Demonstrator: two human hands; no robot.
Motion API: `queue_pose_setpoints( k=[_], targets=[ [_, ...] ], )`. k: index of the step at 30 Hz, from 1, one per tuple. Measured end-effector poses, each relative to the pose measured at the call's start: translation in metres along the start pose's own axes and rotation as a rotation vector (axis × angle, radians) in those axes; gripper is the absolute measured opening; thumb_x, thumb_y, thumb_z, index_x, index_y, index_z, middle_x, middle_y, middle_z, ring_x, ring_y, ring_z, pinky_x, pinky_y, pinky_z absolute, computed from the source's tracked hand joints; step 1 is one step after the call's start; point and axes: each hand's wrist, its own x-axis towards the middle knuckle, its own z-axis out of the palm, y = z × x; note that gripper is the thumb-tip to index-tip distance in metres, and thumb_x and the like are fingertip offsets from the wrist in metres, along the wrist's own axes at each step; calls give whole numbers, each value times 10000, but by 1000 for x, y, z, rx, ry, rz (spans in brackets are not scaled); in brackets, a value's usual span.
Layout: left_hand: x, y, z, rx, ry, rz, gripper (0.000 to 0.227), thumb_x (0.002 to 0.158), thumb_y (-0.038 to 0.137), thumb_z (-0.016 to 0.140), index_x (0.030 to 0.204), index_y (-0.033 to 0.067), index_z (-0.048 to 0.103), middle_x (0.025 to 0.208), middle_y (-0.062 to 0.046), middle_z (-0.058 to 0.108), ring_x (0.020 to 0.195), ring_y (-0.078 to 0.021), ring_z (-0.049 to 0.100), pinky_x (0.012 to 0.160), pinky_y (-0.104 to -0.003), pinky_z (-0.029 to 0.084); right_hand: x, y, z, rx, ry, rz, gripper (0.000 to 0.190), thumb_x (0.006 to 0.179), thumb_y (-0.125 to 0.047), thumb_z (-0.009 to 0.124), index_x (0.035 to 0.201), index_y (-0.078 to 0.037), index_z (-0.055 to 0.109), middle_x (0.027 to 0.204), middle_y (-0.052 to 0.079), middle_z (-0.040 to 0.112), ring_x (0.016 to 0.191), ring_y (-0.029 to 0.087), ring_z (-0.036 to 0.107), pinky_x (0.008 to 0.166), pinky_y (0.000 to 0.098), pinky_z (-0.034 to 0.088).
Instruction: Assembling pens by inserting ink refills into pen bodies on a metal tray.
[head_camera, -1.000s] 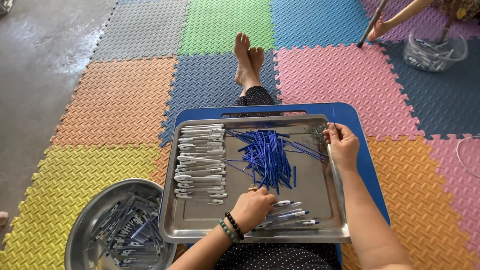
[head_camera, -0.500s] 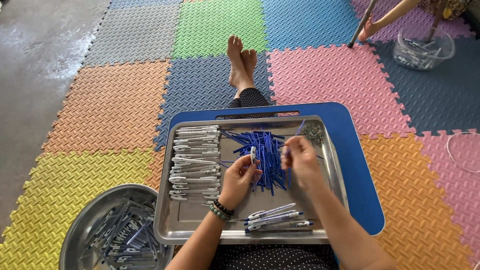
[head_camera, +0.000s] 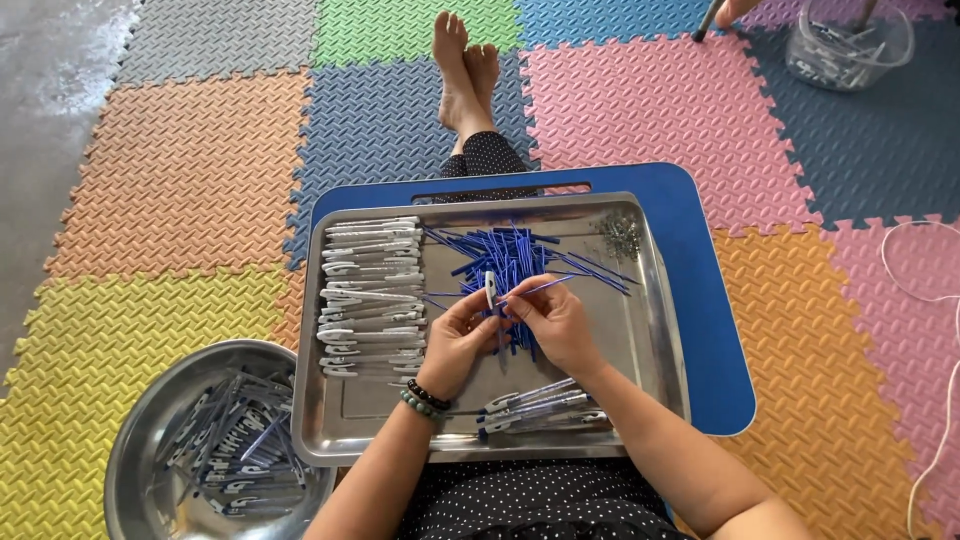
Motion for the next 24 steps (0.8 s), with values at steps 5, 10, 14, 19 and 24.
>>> queue_pose_setpoints(
  k=[5,10,14,19,24],
  targets=[
    [0,-5,-3,-30,-2,-9,571,1025,-47,756,1574,-49,602,1406,-212,760,1057,-351,842,860,-545,743,-5,0,0,-40,13,21,170,987,-42,878,1108,-62,761,918,125,844,809,174,803,753,317,688],
    [0,-4,-2,-44,8,-28,566,1009,-49,779,1554,-47,623,1364,-182,773,1021,-352,849,841,-549,746,-7,-7,8,-65,61,23,118,989,-69,890,1062,-67,797,866,89,842,737,111,767,700,258,647],
    [-1,-7,-1,-42,18,-35,562,999,-52,789,1539,-47,634,1348,-174,768,1010,-355,851,822,-544,752,-7,-4,8,-54,73,14,118,979,-59,895,1030,-45,791,864,106,845,691,125,765,657,264,637],
    [-3,-5,2,-46,28,-36,575,984,-49,808,1532,-43,635,1339,-171,761,998,-355,853,804,-543,755,-8,-3,11,-53,88,-5,143,953,-39,915,1006,-24,784,861,134,848,642,165,788,622,293,641],
    [-5,-2,5,-32,46,-25,592,970,-48,826,1529,-36,631,1309,-142,755,982,-301,852,785,-516,764,-8,-12,17,-130,107,-98,135,956,-4,897,967,1,762,887,147,847,647,179,804,599,307,654]
  ],
)
